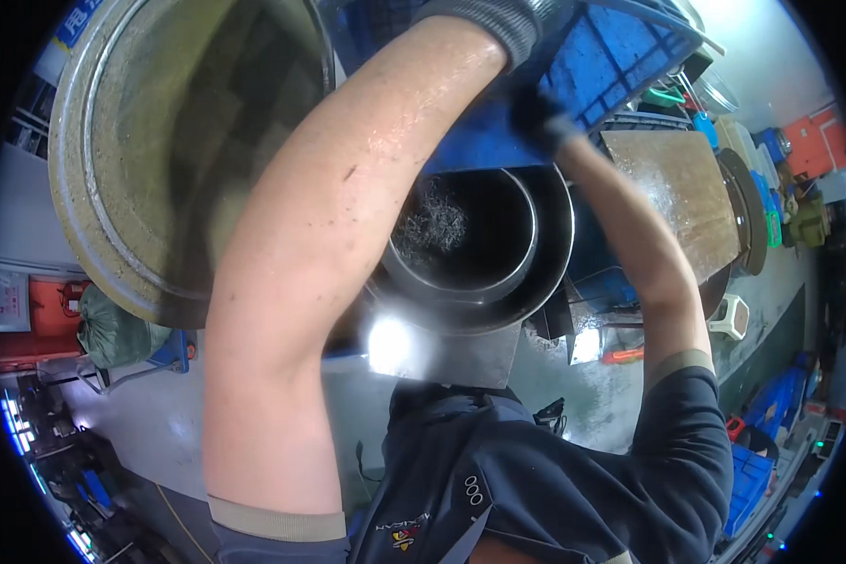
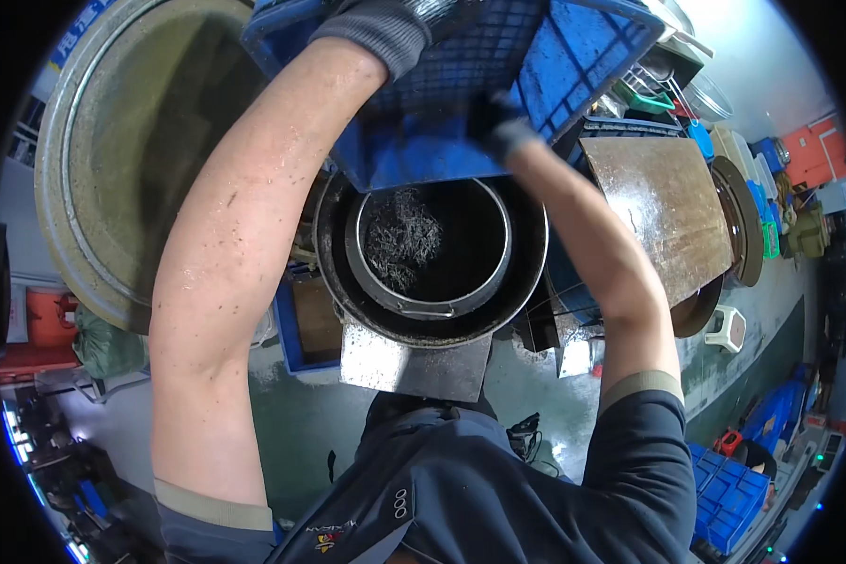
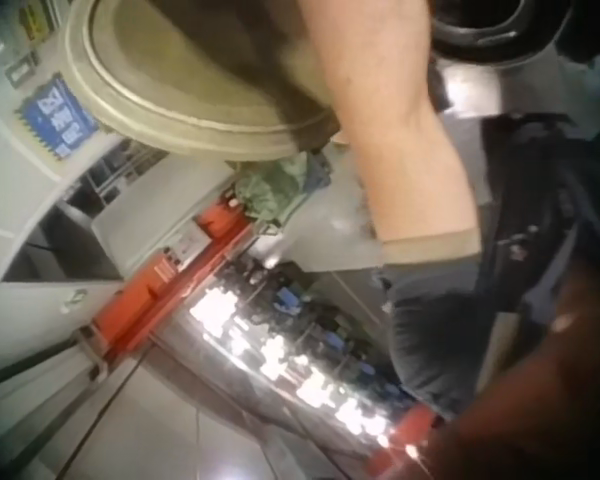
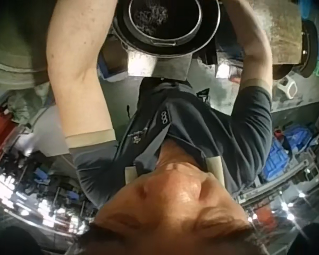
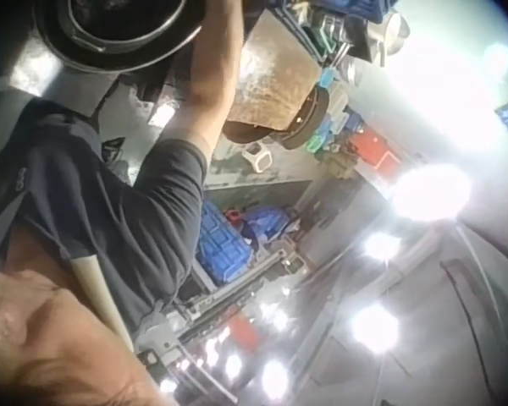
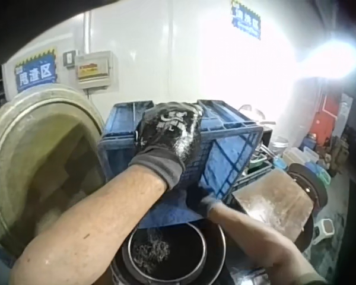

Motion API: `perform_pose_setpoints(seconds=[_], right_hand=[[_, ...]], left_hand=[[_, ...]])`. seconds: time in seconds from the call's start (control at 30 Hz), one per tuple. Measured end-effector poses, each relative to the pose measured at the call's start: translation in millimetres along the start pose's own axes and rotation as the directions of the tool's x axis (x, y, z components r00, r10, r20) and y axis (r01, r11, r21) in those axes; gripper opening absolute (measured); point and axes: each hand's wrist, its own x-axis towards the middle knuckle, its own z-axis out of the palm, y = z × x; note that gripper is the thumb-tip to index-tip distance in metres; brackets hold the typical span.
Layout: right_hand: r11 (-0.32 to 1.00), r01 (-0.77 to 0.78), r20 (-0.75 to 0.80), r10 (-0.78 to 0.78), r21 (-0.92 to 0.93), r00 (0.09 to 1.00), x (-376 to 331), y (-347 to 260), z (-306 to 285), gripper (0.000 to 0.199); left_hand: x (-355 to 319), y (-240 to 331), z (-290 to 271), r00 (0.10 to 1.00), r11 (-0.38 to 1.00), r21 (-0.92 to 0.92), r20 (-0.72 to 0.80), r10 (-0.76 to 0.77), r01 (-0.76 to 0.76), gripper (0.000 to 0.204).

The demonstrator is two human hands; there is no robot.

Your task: The recorder transfers metal shavings from blue bins into a centrifuge, cleans the interior, and closes the lid on the production floor.

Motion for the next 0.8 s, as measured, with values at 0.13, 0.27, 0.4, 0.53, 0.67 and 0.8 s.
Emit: perform_pose_setpoints(seconds=[0.13,0.27,0.4,0.53,0.67,0.8], right_hand=[[0.909,-0.381,0.071,0.375,0.171,0.924,50,-19,-10,0.043],[0.556,-0.436,-0.013,0.627,0.708,0.779,62,83,82,0.045],[0.832,-0.171,0.243,0.045,0.527,0.969,85,-169,-57,0.052],[0.928,0.07,-0.117,-0.029,0.366,0.993,37,-71,-20,0.043],[0.862,0.009,0.205,-0.131,0.507,0.97,71,-94,-107,0.031],[0.904,0.208,-0.483,-0.002,0.374,0.876,94,-81,-21,0.024]], left_hand=[[-12,-32,1,0.998,0.998,0.041,0.031,-0.055,0.053,0.038],[8,23,3,0.996,0.991,-0.096,0.0,0.088,-0.088,0.039],[-9,-42,-7,0.997,0.995,0.089,0.05,-0.06,0.055,0.04],[23,27,-2,0.995,0.995,-0.01,0.028,0.099,-0.099,0.04],[23,29,-13,0.989,0.987,0.064,-0.004,0.146,-0.146,0.038],[32,53,-14,0.896,0.906,0.219,-0.186,0.404,-0.363,0.027]])
